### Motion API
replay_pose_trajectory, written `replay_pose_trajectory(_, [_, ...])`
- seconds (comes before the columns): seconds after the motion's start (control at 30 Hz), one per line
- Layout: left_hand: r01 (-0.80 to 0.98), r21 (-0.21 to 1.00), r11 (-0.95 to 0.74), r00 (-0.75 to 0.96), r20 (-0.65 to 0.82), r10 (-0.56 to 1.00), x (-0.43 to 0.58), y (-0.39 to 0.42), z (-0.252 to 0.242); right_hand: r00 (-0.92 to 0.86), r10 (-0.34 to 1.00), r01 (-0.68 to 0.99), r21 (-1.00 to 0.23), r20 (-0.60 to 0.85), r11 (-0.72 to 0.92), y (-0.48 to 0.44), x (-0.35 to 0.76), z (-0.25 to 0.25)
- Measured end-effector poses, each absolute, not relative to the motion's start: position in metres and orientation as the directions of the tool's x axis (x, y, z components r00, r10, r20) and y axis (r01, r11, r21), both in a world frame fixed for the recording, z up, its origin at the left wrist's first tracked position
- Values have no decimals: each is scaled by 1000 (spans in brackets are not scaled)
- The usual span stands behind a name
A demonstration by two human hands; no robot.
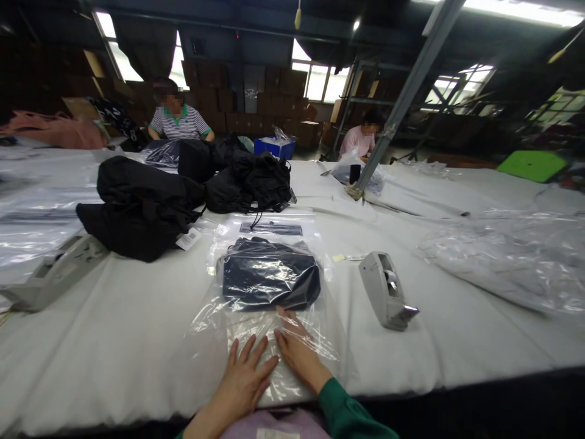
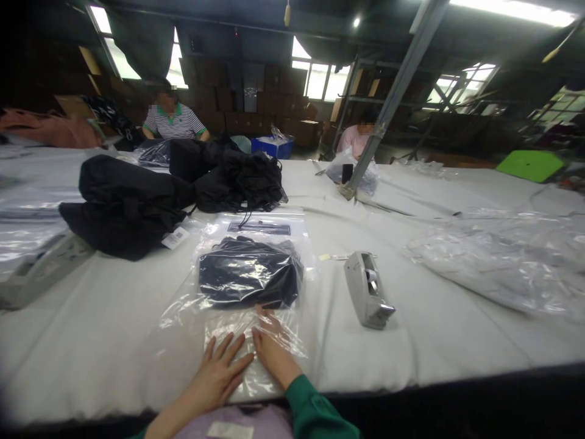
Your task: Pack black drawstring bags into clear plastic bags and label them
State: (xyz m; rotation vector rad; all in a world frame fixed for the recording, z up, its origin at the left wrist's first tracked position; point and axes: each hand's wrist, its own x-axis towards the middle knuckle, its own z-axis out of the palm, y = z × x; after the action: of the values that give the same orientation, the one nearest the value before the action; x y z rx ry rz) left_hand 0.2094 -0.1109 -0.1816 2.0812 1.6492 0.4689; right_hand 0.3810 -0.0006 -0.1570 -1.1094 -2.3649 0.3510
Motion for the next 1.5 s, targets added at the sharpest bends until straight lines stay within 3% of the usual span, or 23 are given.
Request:
replay_pose_trajectory(0.07, [655,746,-121,170,10,985,201,-124,-182,-464,855,626,-598,231,501,-15,401,-157])
replay_pose_trajectory(0.13, [307,951,-26,43,14,999,191,-138,-178,-346,937,530,-814,46,236,-33,424,-157])
replay_pose_trajectory(0.17, [75,997,14,-29,-11,1000,187,-145,-174,-294,954,431,-899,-56,80,-41,434,-157])
replay_pose_trajectory(0.23, [-383,922,49,-110,-98,989,182,-153,-159,-222,951,146,-972,-215,-185,-55,447,-154])
replay_pose_trajectory(0.3, [-681,732,18,-134,-150,980,179,-152,-137,-200,926,-204,-911,-320,-359,-59,450,-145])
replay_pose_trajectory(0.4, [-841,532,-94,-200,-143,969,177,-140,-100,-223,876,-546,-689,-429,-476,-50,441,-119])
replay_pose_trajectory(0.47, [-863,482,-153,-250,-142,958,174,-133,-80,-205,852,-610,-617,-482,-497,-39,438,-97])
replay_pose_trajectory(0.53, [-851,481,-212,-323,-162,932,168,-133,-68,-158,865,-624,-630,-477,-462,-31,441,-78])
replay_pose_trajectory(0.63, [-769,560,-309,-498,-221,838,162,-144,-71,-7,935,-583,-758,-354,-291,-27,457,-66])
replay_pose_trajectory(0.73, [-742,639,-201,-540,-393,745,166,-158,-96,134,903,-436,-843,-408,-316,-29,473,-80])
replay_pose_trajectory(0.8, [-794,601,-89,-487,-542,685,171,-165,-117,133,870,-386,-833,-474,-396,-30,479,-93])
replay_pose_trajectory(0.87, [-860,509,-46,-398,-611,685,174,-171,-132,105,886,-375,-843,-452,-385,-30,484,-103])
replay_pose_trajectory(0.93, [-910,414,-21,-278,-571,772,174,-176,-138,87,916,-371,-866,-391,-335,-32,488,-107])
replay_pose_trajectory(1.03, [-935,333,123,-11,-372,928,174,-179,-132,-45,964,-294,-918,-264,-265,-39,495,-114])
replay_pose_trajectory(1.13, [-898,370,236,191,-155,969,185,-168,-119,-309,949,47,-997,-68,-56,-48,493,-127])
replay_pose_trajectory(1.23, [-836,504,217,148,-174,973,204,-144,-104,-521,851,360,-886,69,292,-46,470,-137])
replay_pose_trajectory(1.33, [-727,650,219,62,-256,965,219,-120,-93,-680,714,418,-712,167,565,-24,429,-133])
replay_pose_trajectory(1.43, [-611,767,197,59,-204,977,225,-108,-96,-745,637,499,-468,198,729,4,387,-129])
replay_pose_trajectory(1.5, [-513,840,177,36,-186,982,227,-105,-102,-743,643,580,-302,184,757,19,367,-136])
